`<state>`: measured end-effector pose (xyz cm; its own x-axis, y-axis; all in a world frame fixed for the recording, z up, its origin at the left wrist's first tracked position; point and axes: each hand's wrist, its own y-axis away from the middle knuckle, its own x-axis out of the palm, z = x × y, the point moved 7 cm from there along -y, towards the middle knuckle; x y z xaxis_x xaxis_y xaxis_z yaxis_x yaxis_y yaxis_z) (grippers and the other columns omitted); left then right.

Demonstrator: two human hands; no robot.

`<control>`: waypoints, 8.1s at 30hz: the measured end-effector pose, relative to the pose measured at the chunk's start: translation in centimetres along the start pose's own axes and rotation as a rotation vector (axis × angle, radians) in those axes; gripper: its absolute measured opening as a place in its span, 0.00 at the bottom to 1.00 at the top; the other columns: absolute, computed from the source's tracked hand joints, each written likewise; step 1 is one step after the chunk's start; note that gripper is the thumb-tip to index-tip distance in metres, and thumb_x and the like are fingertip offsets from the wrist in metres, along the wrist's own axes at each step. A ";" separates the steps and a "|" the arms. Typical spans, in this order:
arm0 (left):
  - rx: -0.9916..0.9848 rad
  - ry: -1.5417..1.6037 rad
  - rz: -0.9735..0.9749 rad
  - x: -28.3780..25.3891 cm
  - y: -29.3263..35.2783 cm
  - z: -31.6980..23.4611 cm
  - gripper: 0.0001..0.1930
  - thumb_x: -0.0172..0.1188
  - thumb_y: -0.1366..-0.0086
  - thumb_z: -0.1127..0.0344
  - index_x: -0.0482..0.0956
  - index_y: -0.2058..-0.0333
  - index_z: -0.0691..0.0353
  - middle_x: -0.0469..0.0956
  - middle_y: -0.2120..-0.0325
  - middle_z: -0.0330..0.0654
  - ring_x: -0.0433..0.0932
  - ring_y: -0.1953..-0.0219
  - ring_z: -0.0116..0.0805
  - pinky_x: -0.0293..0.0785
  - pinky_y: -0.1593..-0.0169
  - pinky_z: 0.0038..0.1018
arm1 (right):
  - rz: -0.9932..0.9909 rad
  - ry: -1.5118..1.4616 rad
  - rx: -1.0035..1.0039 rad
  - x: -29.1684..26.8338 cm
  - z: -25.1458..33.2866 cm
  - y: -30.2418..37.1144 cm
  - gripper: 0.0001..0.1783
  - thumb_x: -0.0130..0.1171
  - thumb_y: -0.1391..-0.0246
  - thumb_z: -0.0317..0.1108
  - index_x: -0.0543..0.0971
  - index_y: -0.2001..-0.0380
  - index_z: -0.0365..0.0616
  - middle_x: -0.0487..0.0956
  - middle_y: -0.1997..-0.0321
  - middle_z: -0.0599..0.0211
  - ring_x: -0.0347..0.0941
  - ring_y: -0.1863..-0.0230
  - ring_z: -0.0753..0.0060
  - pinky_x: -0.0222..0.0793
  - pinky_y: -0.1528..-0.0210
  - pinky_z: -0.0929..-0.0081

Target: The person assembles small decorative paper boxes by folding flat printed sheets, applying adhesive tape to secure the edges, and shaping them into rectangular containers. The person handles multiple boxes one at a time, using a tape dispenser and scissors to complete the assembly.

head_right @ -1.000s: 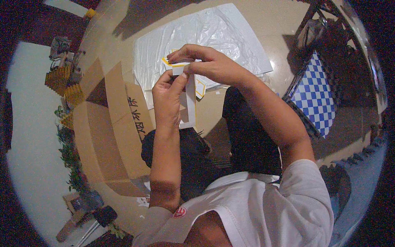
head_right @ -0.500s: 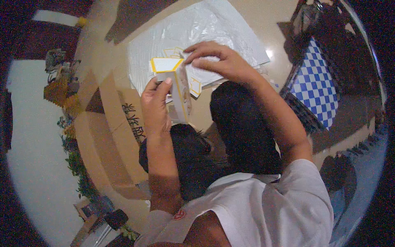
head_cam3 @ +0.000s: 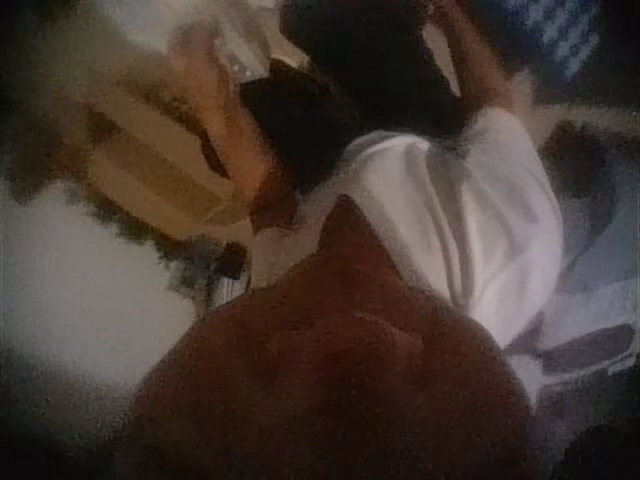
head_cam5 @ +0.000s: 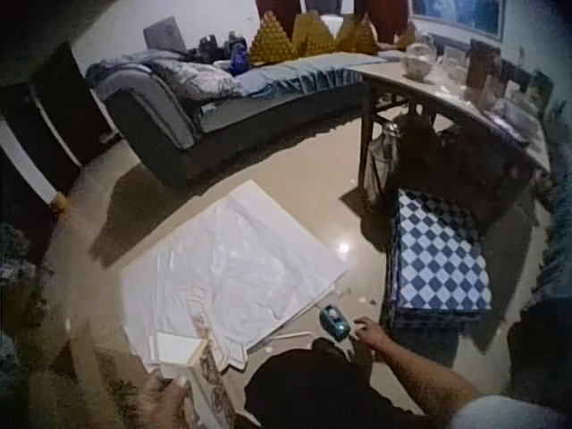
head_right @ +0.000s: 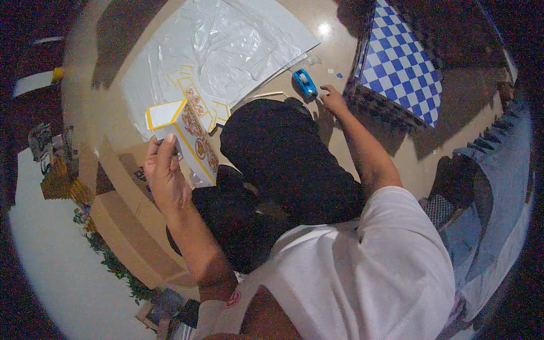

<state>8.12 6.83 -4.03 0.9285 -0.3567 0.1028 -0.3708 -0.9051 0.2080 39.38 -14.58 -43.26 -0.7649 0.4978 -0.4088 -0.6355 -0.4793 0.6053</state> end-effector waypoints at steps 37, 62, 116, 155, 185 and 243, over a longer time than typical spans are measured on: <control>-0.104 -0.089 -0.062 1.3 -0.9 1.9 0.15 0.62 0.41 0.69 0.76 0.56 0.69 0.79 0.63 0.42 0.76 0.60 0.28 0.69 0.51 0.24 | 0.091 -0.505 0.271 5.2 -3.9 -3.2 0.13 0.56 0.46 0.41 0.79 0.72 0.41 0.78 0.74 0.66 0.74 0.72 0.71 0.69 0.70 0.69; 0.201 -0.390 -0.049 -0.7 0.8 -4.1 0.11 0.60 0.45 0.68 0.79 0.67 0.71 0.77 0.77 0.39 0.71 0.73 0.24 0.68 0.66 0.23 | 0.843 -0.017 -1.179 3.2 43.1 30.0 0.40 0.54 0.47 0.19 0.58 0.33 0.59 0.68 0.70 0.70 0.66 0.65 0.77 0.65 0.57 0.79; 0.300 0.118 0.274 -1.8 3.0 -5.7 0.16 0.63 0.43 0.77 0.78 0.55 0.66 0.80 0.60 0.39 0.75 0.57 0.25 0.69 0.53 0.23 | 0.509 -0.612 -0.943 0.4 42.4 26.7 0.30 0.51 0.39 0.49 0.65 0.39 0.44 0.66 0.37 0.61 0.61 0.36 0.65 0.54 0.35 0.66; 0.128 0.183 -0.119 -4.2 1.1 -3.6 0.16 0.58 0.41 0.73 0.71 0.54 0.68 0.75 0.59 0.43 0.71 0.55 0.28 0.67 0.50 0.26 | 0.764 -0.149 -1.279 4.0 43.7 29.5 0.13 0.57 0.41 0.42 0.74 0.64 0.43 0.71 0.63 0.73 0.65 0.56 0.80 0.61 0.49 0.77; 0.232 0.230 0.028 -1.1 0.9 -3.8 0.22 0.58 0.38 0.73 0.66 0.46 0.65 0.73 0.53 0.45 0.72 0.52 0.32 0.67 0.46 0.28 | 0.219 -0.074 -1.318 5.3 44.4 28.9 0.17 0.62 0.48 0.38 0.78 0.54 0.46 0.73 0.51 0.62 0.64 0.44 0.60 0.58 0.40 0.65; 0.058 0.255 -0.176 -1.1 -0.3 -1.2 0.08 0.64 0.40 0.71 0.74 0.75 0.64 0.73 0.77 0.37 0.70 0.73 0.23 0.67 0.63 0.19 | 0.769 -0.483 -0.799 5.0 40.8 23.2 0.36 0.60 0.44 0.41 0.61 0.37 0.38 0.74 0.46 0.51 0.76 0.52 0.65 0.75 0.51 0.72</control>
<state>7.13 7.75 -3.05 0.9409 -0.1303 0.3128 -0.1961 -0.9622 0.1889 25.09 6.27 -3.45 -0.9617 0.0229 0.2731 -0.0475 -0.9953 -0.0840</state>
